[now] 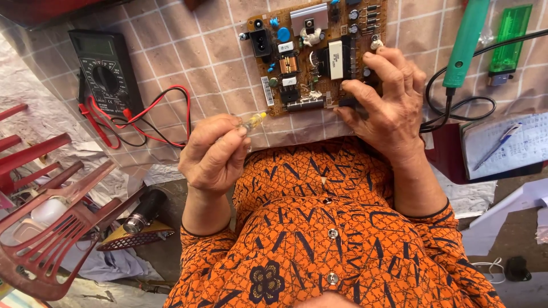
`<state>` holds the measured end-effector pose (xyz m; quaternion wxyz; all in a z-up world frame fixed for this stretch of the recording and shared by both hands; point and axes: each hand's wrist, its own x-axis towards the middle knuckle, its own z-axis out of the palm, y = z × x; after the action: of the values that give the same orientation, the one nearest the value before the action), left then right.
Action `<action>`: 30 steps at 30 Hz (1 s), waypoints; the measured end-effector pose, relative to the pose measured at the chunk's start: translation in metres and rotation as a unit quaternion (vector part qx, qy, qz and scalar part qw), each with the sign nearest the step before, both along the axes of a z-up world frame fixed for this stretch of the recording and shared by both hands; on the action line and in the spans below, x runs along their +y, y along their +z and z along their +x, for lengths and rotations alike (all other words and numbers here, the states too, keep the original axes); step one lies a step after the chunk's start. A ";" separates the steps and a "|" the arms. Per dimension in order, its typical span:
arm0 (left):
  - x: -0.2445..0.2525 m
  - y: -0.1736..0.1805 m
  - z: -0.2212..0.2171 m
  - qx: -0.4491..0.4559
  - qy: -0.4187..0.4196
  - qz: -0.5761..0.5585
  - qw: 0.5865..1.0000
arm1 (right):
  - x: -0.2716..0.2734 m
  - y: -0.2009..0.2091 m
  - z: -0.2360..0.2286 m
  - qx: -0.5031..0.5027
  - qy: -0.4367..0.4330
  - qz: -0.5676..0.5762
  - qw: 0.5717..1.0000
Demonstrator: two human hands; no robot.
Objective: The person uses a small screwdriver to manipulate components on a brown circuit board. They repeatedly adjust the board's position and use the tool to probe or tighten specific areas while working at a cluttered table.
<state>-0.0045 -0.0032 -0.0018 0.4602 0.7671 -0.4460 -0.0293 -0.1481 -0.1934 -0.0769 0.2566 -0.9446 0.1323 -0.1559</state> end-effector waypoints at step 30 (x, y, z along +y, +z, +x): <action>0.006 -0.010 0.009 0.084 0.032 -0.009 0.996 | -0.003 0.012 0.004 -0.066 0.035 0.062 0.995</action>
<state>0.0045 0.0024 -0.0116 0.5031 0.7718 -0.3815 -0.0749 -0.1446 -0.1960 -0.0653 0.3280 -0.9188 0.0910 -0.2000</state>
